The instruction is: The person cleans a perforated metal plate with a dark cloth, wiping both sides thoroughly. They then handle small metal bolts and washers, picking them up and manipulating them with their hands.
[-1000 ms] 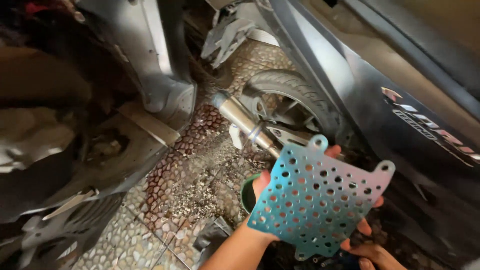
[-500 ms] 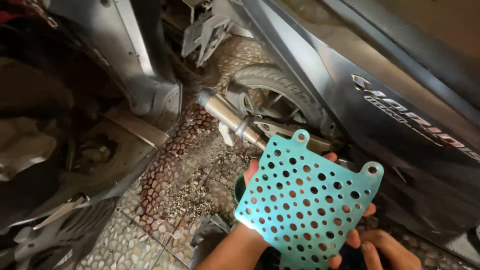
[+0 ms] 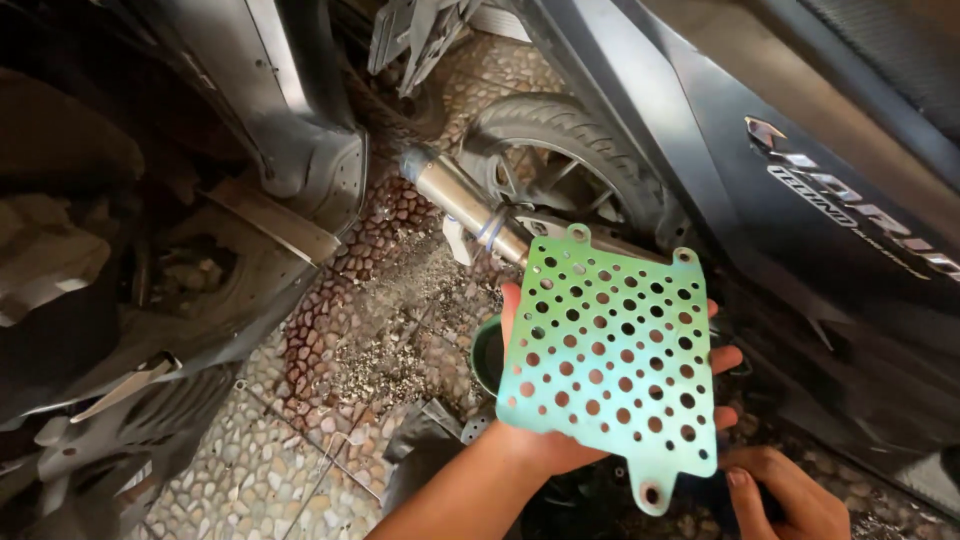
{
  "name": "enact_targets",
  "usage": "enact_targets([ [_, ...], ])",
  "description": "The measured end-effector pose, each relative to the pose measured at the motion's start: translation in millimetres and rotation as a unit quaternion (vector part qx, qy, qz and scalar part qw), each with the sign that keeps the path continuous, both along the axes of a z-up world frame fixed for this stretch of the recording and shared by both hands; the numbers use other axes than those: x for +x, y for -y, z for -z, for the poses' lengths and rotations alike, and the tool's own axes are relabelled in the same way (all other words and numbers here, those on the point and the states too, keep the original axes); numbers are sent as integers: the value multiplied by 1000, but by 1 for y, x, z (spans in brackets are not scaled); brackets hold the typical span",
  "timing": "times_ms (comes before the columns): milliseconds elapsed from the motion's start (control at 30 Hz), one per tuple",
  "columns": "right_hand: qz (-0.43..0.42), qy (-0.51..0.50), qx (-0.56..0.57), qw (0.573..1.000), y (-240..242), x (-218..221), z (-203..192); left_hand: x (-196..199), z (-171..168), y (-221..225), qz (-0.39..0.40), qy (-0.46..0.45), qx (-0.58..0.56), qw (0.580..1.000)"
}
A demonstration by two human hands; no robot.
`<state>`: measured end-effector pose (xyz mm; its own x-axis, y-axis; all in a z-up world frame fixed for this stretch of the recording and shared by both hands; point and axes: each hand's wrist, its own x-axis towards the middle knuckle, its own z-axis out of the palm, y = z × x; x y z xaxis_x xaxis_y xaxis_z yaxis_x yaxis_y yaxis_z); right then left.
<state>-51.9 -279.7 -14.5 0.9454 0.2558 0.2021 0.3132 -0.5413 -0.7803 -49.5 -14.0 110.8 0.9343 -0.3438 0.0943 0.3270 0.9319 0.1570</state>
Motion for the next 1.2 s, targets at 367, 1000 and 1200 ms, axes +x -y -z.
enact_targets([
  [367,-17,52,5,998,5,7,17,-5,12,16,-169,44,237,956],
  [1000,-36,-190,206,959,-8,34,-8,12,48,32,-124,338,870,336],
  [1200,-67,-271,14,960,3,49,1,24,68,39,-29,377,874,305],
])
